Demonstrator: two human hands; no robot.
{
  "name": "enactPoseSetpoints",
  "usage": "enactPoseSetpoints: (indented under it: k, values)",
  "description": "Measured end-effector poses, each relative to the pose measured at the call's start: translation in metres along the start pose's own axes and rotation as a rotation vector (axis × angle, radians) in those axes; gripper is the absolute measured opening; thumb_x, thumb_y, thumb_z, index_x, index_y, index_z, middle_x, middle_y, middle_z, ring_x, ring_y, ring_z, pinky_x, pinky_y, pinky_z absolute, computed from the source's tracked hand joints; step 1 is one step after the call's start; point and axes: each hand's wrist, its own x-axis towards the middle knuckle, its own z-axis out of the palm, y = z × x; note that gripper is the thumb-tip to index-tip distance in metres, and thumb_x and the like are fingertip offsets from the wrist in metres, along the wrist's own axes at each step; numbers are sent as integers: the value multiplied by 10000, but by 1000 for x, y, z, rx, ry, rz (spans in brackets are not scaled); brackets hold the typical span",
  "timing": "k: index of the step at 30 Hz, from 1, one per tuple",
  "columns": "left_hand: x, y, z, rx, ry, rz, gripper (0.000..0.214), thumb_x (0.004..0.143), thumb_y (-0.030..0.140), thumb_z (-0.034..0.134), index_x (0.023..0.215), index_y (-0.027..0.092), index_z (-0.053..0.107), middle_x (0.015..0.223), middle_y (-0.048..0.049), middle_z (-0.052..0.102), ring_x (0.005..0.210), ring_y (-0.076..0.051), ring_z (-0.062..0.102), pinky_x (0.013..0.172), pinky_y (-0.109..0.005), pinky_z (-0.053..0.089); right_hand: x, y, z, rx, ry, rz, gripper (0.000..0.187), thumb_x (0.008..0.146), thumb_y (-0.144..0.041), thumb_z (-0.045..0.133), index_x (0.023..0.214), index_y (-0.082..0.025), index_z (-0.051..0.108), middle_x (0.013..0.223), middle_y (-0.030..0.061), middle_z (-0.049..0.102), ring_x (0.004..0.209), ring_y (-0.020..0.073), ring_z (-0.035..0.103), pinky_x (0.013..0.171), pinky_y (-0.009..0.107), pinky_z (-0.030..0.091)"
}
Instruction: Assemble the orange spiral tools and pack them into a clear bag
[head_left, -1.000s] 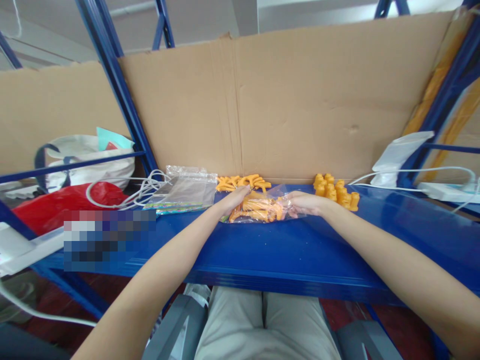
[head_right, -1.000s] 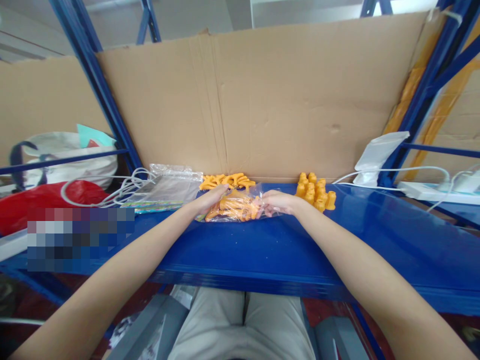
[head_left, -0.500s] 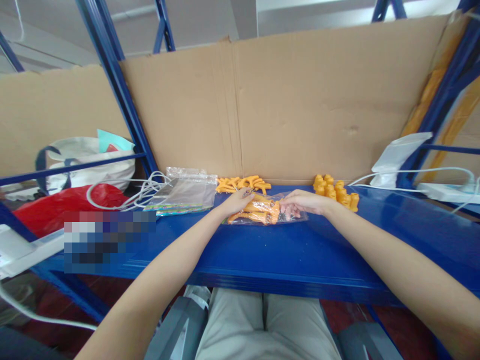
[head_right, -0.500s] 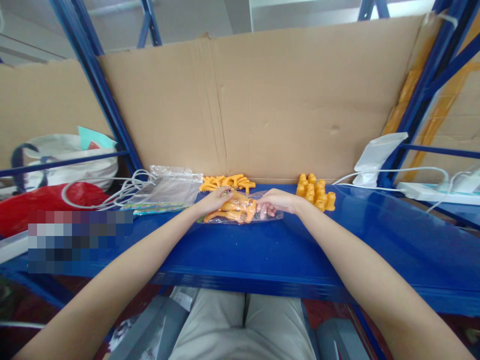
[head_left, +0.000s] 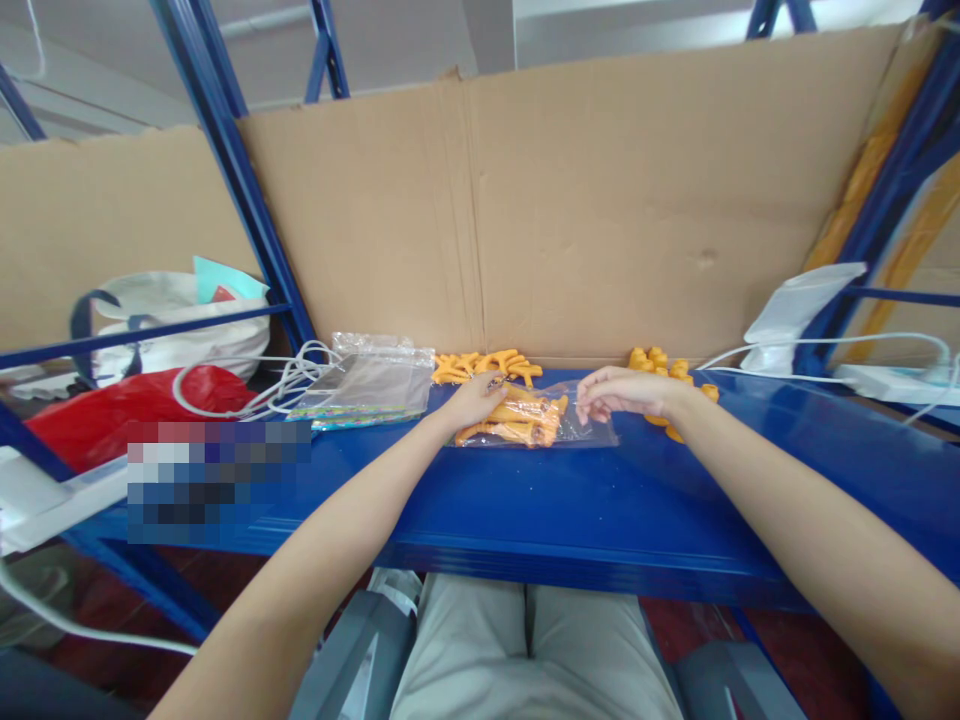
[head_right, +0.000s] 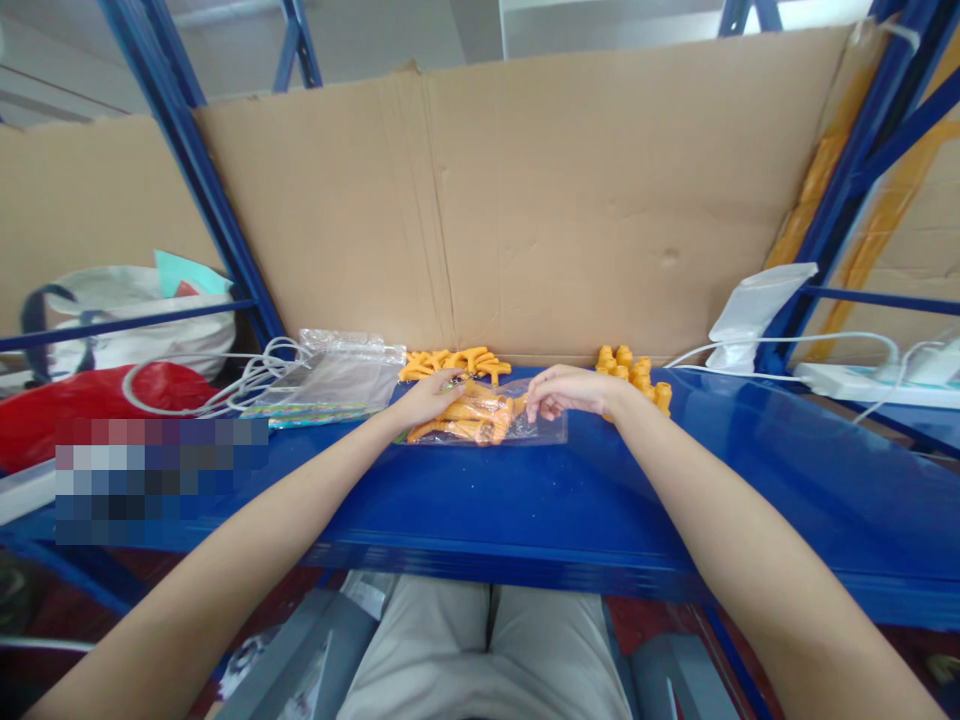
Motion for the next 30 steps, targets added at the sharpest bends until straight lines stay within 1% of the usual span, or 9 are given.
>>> enactPoseSetpoints:
  k: [3,6,8,11,18,21,24,27,30]
  values:
    - [-1,8,-5,84,35,38,275,823,283,512,1049,198,642,1189,-90,650,1170,-254,553,1072,-418,361,0,-1,1,-60,103,16,173,678,-218,601,509,-209,569,606,44,644,531,116,477,526,234,417]
    - [-1,14,-8,112,25,118,145,815,234,517,808,191,656,1102,-84,673,1147,-244,562,1064,-431,368,0,1,-3,-83,194,28,219,718,-216,567,500,-219,546,628,66,630,558,135,486,558,256,444]
    - [-1,17,-9,113,24,157,181,820,228,513,687,183,627,1087,-84,675,1144,-239,563,1066,-436,365,2,3,-6,-86,238,16,218,721,-212,566,504,-218,548,636,71,622,576,142,501,572,260,450]
    - [-1,19,-7,103,11,211,243,833,232,499,626,181,616,1063,-83,683,1091,-220,592,1056,-425,379,6,8,-11,-107,297,-2,205,715,-195,570,511,-210,559,626,65,618,579,140,520,571,254,442]
    - [-4,24,0,52,-47,271,257,836,285,521,632,182,638,1035,-80,699,1010,-204,625,979,-392,451,14,13,-16,-326,544,-31,138,713,-160,540,590,-177,601,676,43,653,644,133,570,574,223,395]
    - [-8,31,1,36,-71,315,262,837,296,524,619,187,618,1047,-75,699,1039,-211,619,1013,-420,421,20,19,-17,-433,635,-112,127,713,-172,552,591,-191,581,639,27,621,651,149,559,591,238,398]
    - [-11,38,3,22,-78,339,208,828,275,524,662,192,618,1086,-72,690,1103,-226,593,1032,-435,401,25,24,-18,-530,702,-193,109,732,-189,566,625,-212,573,685,31,628,689,167,556,639,256,412]
    - [-12,41,4,23,-35,325,138,833,247,502,817,187,625,1107,-79,675,1124,-228,579,1031,-422,401,26,27,-23,-660,793,-198,135,741,-187,586,620,-219,534,742,62,622,749,191,563,691,281,406]
    - [-11,37,5,49,37,243,253,859,288,483,1060,168,577,1166,-104,638,1146,-237,563,1030,-408,400,23,30,-34,-726,850,-153,243,769,-236,608,573,-230,464,654,78,567,751,222,573,674,303,394]
